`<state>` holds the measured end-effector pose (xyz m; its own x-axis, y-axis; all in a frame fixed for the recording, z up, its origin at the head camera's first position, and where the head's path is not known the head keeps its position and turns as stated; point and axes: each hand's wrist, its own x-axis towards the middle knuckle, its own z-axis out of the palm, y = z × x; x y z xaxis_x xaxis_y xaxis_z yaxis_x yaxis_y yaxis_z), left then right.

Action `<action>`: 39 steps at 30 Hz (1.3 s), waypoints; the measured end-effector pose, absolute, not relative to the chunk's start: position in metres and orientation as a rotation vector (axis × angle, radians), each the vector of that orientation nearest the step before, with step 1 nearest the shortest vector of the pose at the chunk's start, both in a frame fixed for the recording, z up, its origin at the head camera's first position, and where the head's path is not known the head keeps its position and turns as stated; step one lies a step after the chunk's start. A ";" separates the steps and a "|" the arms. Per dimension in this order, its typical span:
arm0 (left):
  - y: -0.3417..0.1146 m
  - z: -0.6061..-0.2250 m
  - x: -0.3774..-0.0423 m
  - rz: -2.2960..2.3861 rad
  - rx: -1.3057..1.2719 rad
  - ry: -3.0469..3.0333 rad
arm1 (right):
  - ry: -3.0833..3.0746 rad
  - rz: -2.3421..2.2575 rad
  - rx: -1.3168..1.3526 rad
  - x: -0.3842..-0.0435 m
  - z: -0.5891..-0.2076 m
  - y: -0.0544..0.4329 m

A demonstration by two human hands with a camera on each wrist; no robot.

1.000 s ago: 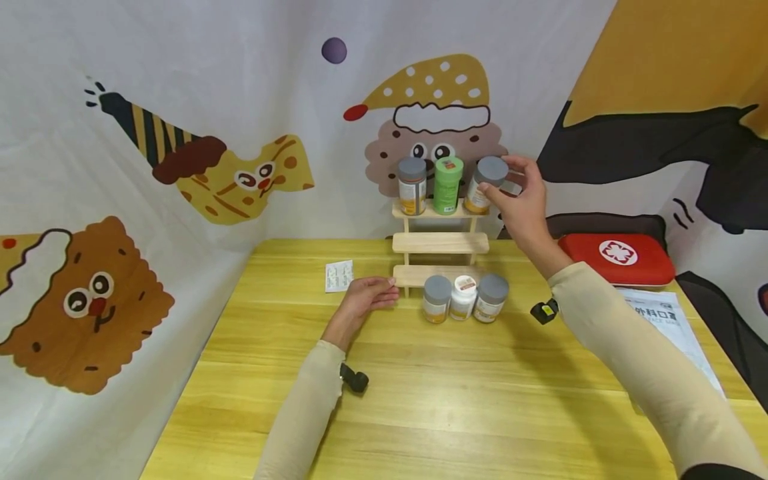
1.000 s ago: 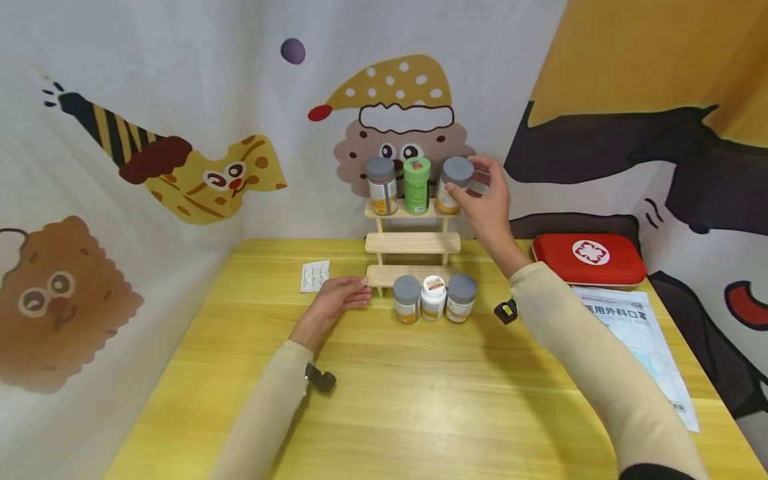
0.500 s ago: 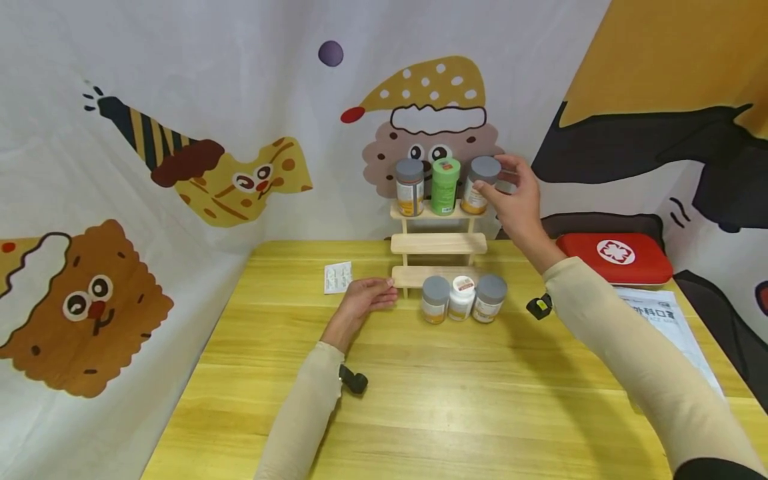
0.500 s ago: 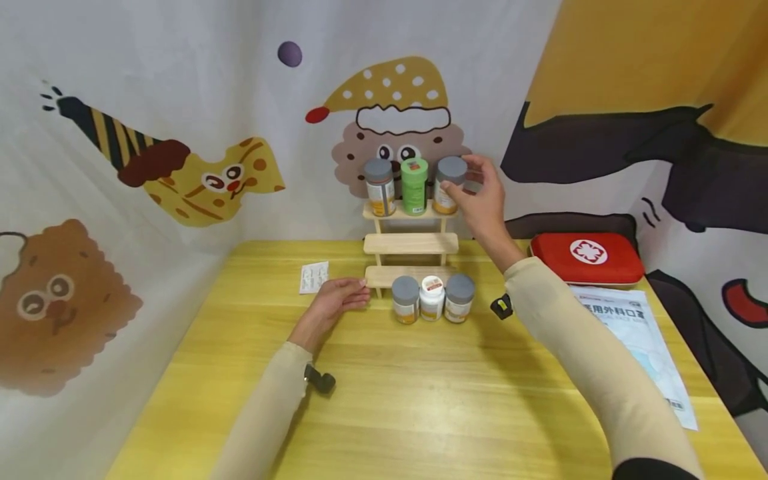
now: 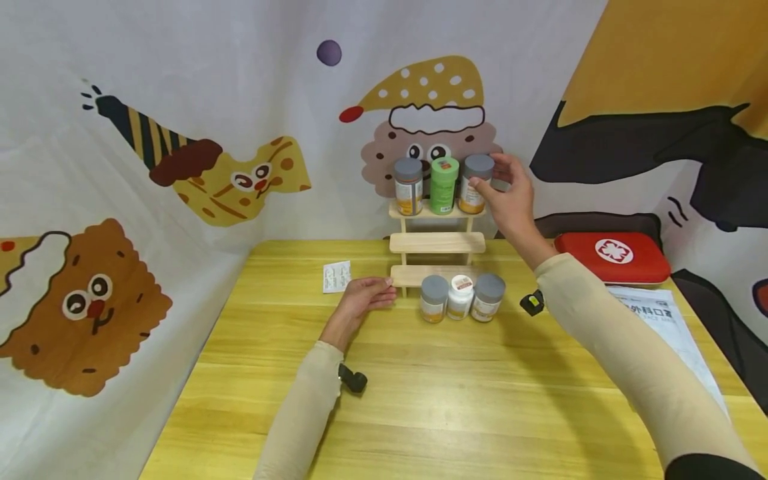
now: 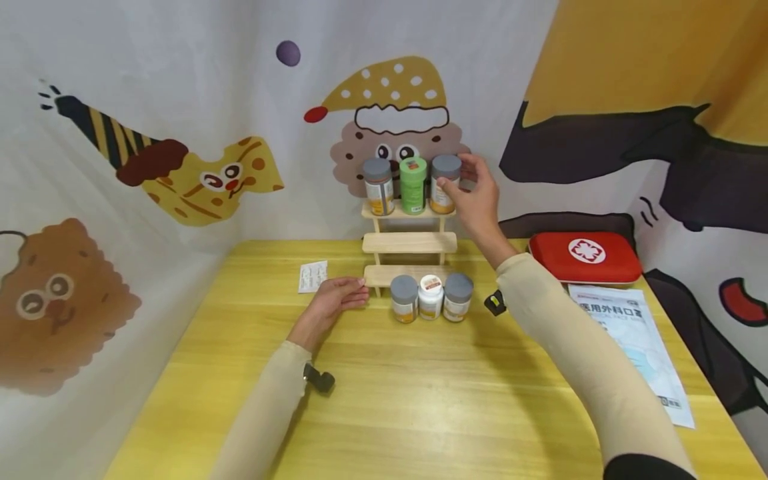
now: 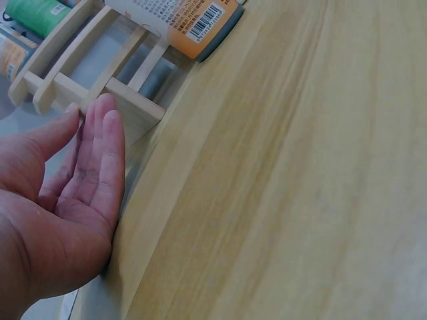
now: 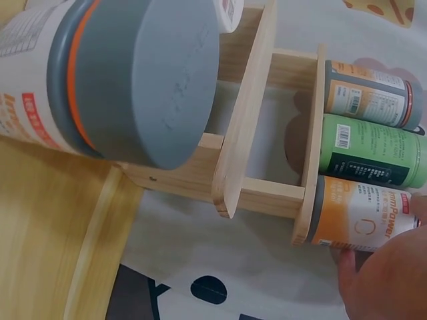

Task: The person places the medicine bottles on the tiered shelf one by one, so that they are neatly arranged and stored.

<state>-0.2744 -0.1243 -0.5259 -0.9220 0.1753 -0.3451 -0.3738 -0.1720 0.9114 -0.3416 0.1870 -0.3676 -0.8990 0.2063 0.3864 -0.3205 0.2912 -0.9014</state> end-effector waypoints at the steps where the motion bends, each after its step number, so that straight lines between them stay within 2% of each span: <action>1: -0.124 -0.526 -0.274 2.152 -0.226 1.743 | -2.139 1.640 0.101 -0.342 -0.368 0.187; 15: -0.123 -0.525 -0.274 2.145 -0.214 1.753 | -2.204 1.618 0.138 -0.330 -0.371 0.194; 39: -0.125 -0.526 -0.273 2.162 -0.204 1.748 | -2.335 1.623 0.242 -0.261 -0.405 0.214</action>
<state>-0.2728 -0.1250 -0.5256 -0.9278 0.1796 -0.3269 -0.3573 -0.1762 0.9172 -0.2606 0.2139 -0.4054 -0.9447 0.0254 0.3268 -0.2974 0.3527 -0.8872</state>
